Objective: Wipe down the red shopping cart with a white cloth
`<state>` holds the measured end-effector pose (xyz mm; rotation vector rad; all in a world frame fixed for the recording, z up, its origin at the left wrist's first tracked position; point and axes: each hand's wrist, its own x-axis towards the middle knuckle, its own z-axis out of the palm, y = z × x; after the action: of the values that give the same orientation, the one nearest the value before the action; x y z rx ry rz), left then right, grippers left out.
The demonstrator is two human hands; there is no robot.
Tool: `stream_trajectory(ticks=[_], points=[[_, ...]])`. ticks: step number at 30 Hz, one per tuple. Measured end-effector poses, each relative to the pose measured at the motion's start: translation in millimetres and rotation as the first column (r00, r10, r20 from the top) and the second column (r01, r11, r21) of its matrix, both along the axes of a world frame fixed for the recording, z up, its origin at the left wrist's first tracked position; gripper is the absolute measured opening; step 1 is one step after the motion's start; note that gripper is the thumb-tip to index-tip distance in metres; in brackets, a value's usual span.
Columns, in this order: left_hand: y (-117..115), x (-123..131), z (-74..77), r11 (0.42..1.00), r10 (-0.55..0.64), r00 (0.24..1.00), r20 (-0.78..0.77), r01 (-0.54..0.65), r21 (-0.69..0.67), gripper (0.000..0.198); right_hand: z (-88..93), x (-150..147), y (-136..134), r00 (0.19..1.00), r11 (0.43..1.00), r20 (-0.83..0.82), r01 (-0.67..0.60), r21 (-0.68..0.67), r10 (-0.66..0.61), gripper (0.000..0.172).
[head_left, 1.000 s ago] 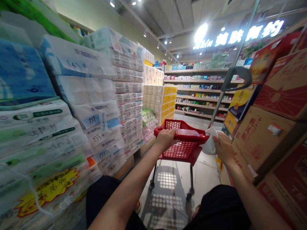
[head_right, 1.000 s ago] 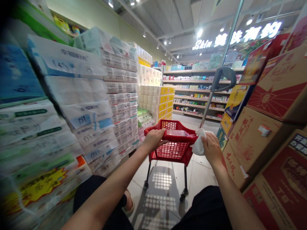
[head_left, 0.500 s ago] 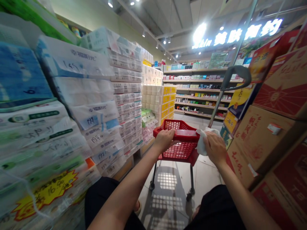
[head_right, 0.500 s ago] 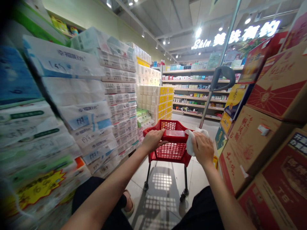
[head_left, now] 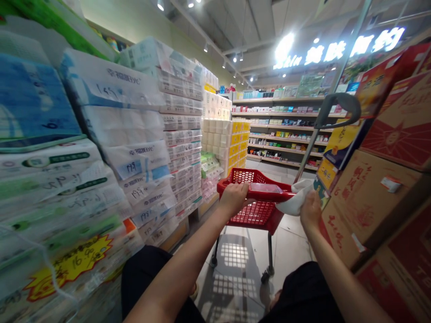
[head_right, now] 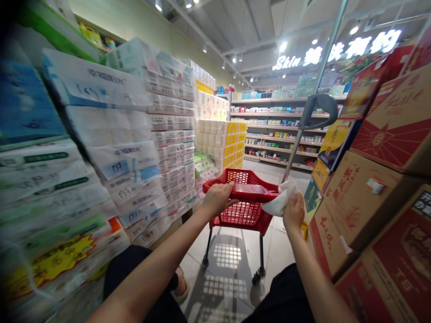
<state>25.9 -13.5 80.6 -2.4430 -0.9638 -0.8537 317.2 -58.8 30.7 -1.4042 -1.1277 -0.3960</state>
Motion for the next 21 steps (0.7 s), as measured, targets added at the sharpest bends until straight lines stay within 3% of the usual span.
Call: stream_trajectory(ticks=[3,8,13,15,17,19,21], points=[[-1,0,0.6,1.000,0.013,1.000,0.000,-0.013,-0.004,0.065,-5.7,-33,-12,0.976,0.983,0.127,0.172,0.063,-0.179,0.050],[-4,7,0.8,1.000,0.018,1.000,0.012,-0.018,-0.008,0.062,6.9,-49,-21,0.894,0.984,0.420,0.180,-0.017,-0.156,0.041],[-11,23,-1.6,0.999,0.037,0.999,0.040,-0.037,-0.005,0.057,40.8,-54,-12,0.923,0.963,0.358,0.210,-0.168,-0.139,0.043],[-14,30,-2.6,1.000,0.026,0.998,0.049,-0.026,-0.002,0.058,53.3,-72,-9,0.938,0.968,0.344,0.122,-0.221,-0.040,0.044],[-15,34,-2.8,1.000,0.008,0.998,0.067,-0.008,-0.006,0.062,62.1,-94,-9,0.917,0.964,0.368,-0.058,-0.260,0.154,0.044],[-16,35,-1.9,1.000,-0.004,0.997,0.082,0.005,-0.018,0.066,67.7,-110,-11,0.863,0.912,0.345,-0.267,-0.310,0.370,0.045],[-16,31,0.0,0.999,-0.009,0.997,0.078,0.011,-0.032,0.070,71.8,-115,-13,0.806,0.824,0.228,-0.469,-0.319,0.547,0.048]])
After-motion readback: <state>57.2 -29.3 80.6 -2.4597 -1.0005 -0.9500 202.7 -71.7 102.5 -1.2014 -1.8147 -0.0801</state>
